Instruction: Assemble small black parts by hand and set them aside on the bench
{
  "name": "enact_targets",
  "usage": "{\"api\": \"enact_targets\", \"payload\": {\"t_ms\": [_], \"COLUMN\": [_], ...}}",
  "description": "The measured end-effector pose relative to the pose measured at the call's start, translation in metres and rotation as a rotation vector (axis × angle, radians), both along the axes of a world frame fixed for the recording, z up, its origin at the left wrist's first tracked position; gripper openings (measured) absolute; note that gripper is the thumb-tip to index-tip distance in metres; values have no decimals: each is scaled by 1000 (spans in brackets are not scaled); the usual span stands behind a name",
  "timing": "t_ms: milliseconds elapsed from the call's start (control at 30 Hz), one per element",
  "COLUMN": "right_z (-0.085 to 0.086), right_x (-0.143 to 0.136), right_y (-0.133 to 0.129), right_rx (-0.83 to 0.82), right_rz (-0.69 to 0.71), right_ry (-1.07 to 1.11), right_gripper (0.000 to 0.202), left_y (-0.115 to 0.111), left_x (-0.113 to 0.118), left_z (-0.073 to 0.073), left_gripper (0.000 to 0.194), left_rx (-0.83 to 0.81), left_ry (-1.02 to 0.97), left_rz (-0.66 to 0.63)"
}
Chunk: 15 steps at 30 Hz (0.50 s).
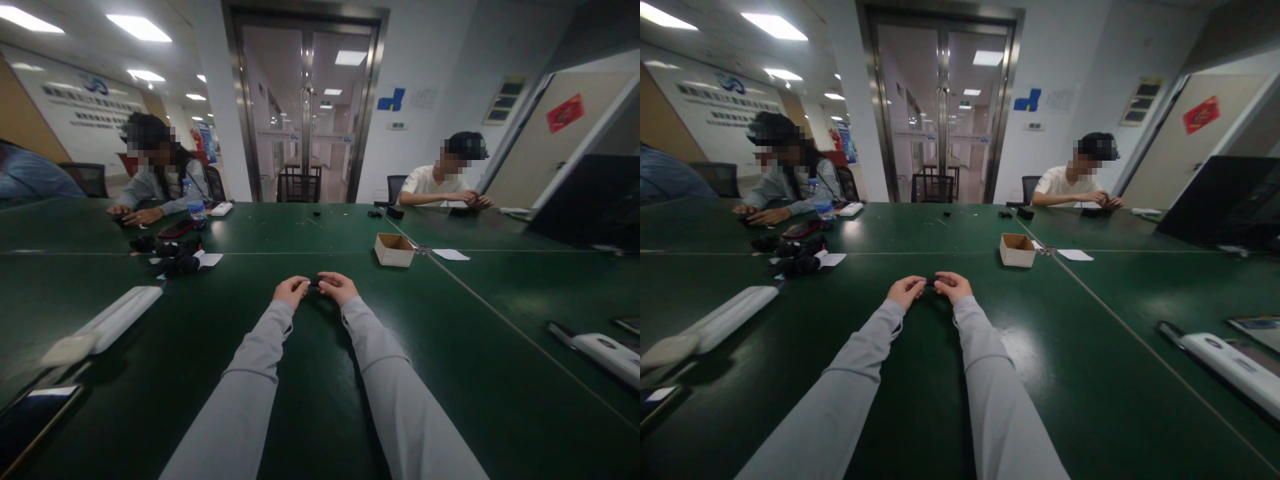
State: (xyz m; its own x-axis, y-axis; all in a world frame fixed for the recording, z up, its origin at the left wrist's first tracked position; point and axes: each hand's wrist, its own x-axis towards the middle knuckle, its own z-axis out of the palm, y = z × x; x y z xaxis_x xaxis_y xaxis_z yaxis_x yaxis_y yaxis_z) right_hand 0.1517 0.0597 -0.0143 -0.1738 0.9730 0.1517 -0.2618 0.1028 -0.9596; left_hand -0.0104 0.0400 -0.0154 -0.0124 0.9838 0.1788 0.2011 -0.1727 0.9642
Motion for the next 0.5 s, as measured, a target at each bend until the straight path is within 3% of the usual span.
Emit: {"api": "enact_targets", "payload": {"t_ms": [500], "right_z": [7], "right_x": [4], "right_y": [-10], "right_rx": [52], "right_rz": [63], "right_ry": [-3], "right_gripper": [41], "left_y": [-4], "left_x": [-2], "left_z": [5], "left_gripper": [26], "left_rx": [-13], "left_ry": [61], "left_rz": [-3]}}
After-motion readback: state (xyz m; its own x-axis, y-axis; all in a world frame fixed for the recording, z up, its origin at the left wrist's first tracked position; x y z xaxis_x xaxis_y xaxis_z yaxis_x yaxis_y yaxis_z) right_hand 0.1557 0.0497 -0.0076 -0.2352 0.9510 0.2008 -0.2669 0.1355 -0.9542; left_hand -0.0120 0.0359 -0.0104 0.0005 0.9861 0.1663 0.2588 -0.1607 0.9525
